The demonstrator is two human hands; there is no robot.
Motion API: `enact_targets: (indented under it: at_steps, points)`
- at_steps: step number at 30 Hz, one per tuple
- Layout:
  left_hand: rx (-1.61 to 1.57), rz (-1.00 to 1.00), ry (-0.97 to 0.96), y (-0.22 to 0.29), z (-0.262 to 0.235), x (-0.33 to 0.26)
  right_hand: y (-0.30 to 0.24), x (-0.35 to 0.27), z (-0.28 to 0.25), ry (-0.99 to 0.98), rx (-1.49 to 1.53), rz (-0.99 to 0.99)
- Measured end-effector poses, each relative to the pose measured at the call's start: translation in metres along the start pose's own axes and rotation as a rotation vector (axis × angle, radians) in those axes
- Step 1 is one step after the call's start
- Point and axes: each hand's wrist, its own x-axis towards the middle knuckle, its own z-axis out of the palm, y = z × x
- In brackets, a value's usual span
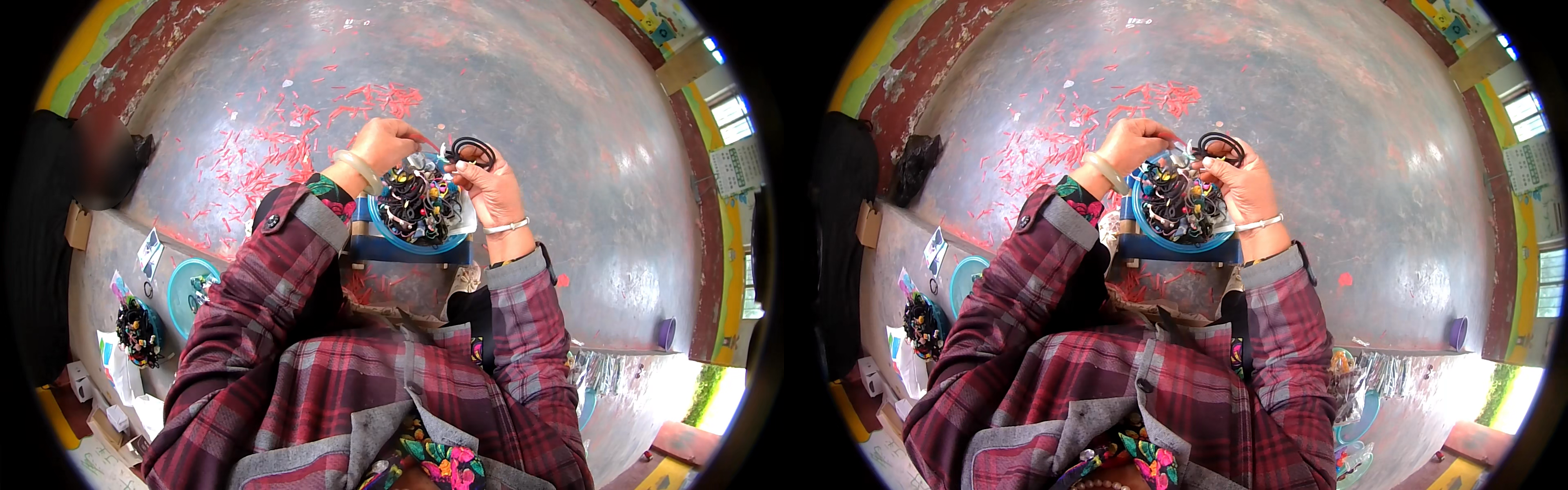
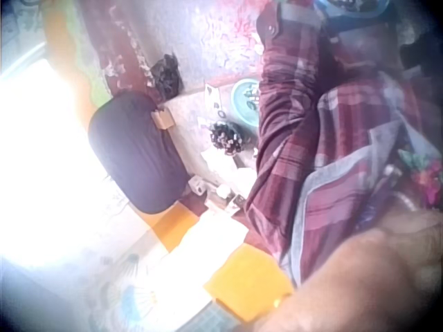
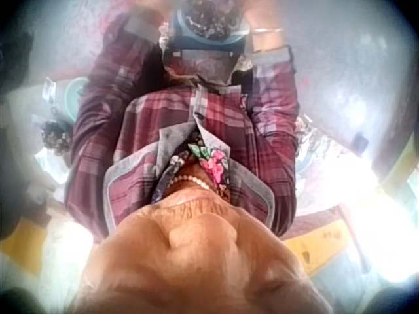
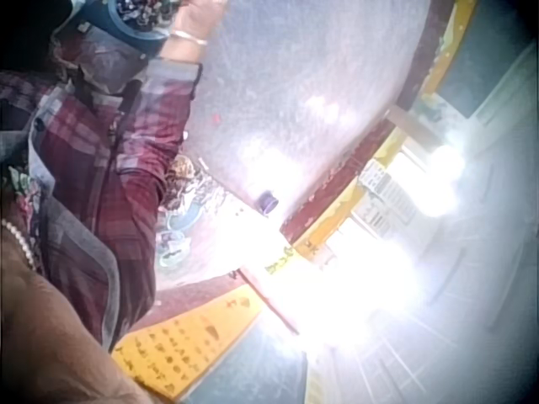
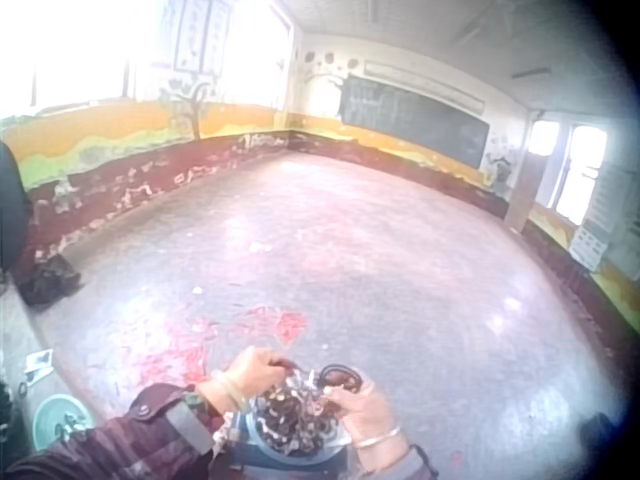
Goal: The person sits on the floor and assembles keychains by hand. They pick up small colorful plastic pieces and black rings from a blue bowl, attach the pieces to the rings, and place the finished items into a separate green bowl.
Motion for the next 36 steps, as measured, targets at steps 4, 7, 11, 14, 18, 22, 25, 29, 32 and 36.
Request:
enact_targets:
  at_steps: [4,7,11,14,18,22,25,29,32,36]
  points:
    - [0.079,0.033,0.002,-0.004,0.003,0.001,-0.003,-0.004,0.016,0.065,-0.289,-0.117]
    - [0.08,0.011,-0.026,-0.002,0.006,0.0,-0.001,-0.004,0.019,0.09,-0.506,-0.148]
    - [0.122,0.047,-0.083,0.006,0.011,-0.006,0.005,0.0,0.012,0.121,-0.671,-0.113]
    - [0.126,0.093,-0.133,0.005,0.014,-0.005,0.009,0.003,0.005,0.162,-0.752,-0.111]
    - [0.11,0.14,-0.178,0.001,0.015,-0.004,0.01,0.003,0.004,0.183,-0.908,-0.172]
    - [0.114,0.185,-0.222,-0.006,0.017,-0.001,0.013,0.003,0.001,0.172,-0.987,-0.144]
    - [0.094,0.105,-0.291,-0.001,0.017,-0.004,0.015,0.005,-0.006,0.151,-1.054,-0.121]
    - [-0.033,-0.022,-0.363,0.006,0.015,-0.01,0.01,0.002,0.003,0.13,-1.107,-0.118]
    - [-0.169,-0.078,-0.358,0.005,0.016,-0.01,0.011,0.001,0.003,0.098,-1.041,-0.141]
    - [-0.259,-0.148,-0.359,0.006,0.014,-0.007,0.006,0.003,-0.005,-0.016,-0.826,-0.083]
